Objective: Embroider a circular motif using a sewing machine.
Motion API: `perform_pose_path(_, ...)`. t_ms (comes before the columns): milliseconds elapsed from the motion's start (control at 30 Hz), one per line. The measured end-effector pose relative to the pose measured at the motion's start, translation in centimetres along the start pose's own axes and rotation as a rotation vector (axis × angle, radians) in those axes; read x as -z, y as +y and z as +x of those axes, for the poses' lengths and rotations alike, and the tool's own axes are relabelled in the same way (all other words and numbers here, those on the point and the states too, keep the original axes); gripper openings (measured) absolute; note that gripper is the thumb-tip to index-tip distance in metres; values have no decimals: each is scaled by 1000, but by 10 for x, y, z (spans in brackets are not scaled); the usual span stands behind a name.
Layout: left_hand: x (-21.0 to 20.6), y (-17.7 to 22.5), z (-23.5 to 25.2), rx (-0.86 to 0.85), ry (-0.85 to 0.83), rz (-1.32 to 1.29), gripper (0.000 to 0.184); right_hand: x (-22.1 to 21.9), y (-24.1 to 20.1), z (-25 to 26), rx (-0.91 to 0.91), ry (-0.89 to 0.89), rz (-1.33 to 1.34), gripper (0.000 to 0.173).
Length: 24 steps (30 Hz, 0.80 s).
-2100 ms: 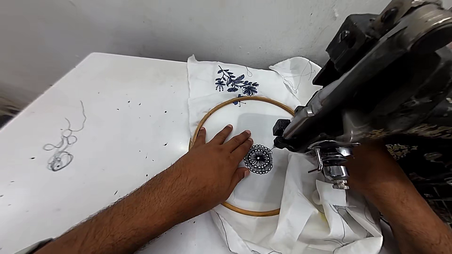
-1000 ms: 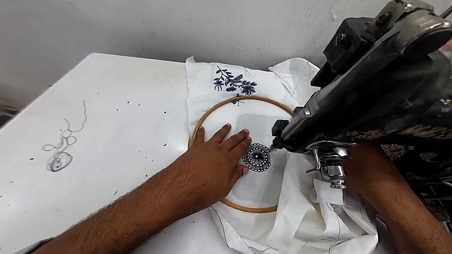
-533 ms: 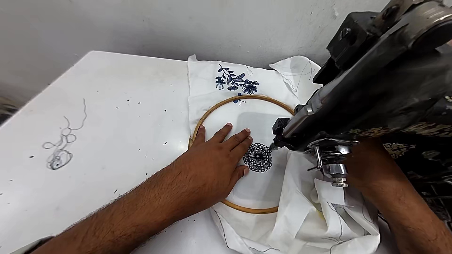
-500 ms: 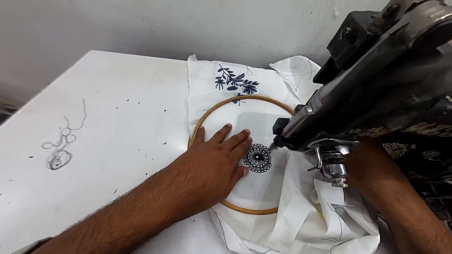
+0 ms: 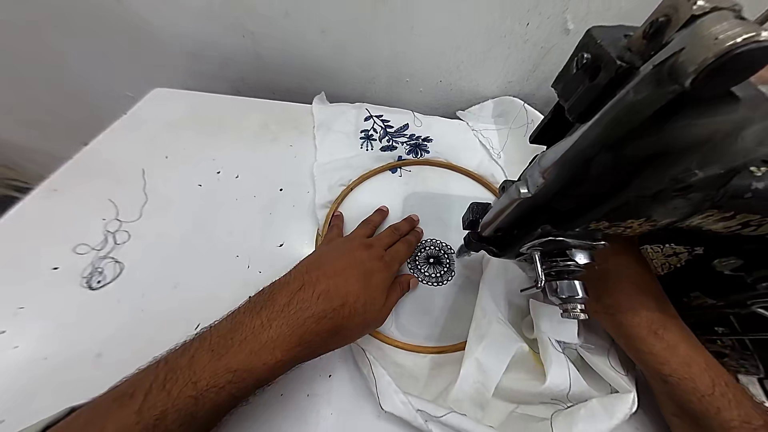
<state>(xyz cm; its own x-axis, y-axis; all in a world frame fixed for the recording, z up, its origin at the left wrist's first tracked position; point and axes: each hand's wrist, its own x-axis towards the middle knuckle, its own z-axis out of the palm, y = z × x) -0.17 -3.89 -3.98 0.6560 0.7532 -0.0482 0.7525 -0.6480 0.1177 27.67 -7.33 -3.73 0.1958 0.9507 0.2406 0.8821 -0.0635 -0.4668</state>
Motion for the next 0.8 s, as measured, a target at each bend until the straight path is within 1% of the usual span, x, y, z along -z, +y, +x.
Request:
perform_pose_path(133, -2, 1, 1, -14, 16, -3, 60, 1, 3, 2, -1, -11, -33, 16)
perform_pose_path(200, -1, 3, 0, -20, -2, 0, 60, 3, 3, 2, -14, -33, -78, 18)
perform_pose_path(267, 0, 2, -2, -16, -12, 1, 60, 1, 4, 0, 16, -27, -95, 20)
perform_pose_path(400, 0, -1, 0, -13, 0, -2, 60, -1, 3, -1, 42, 8, -32, 18)
perform_pose_path(500, -2, 0, 1, -15, 12, 3, 60, 1, 4, 0, 79, 5, -61, 18)
perform_pose_path(567, -2, 1, 1, -19, 9, 0, 60, 4, 0, 1, 28, -35, -88, 15)
perform_pose_path(667, 1, 2, -1, -15, -15, 2, 60, 4, -2, -1, -32, -64, -109, 18)
perform_pose_path(767, 1, -1, 0, -9, -22, 0, 60, 1, 0, -2, 11, -18, -28, 14)
perform_pose_path(800, 1, -1, 1, -10, -15, 1, 60, 0, 1, -1, 34, 2, -19, 16)
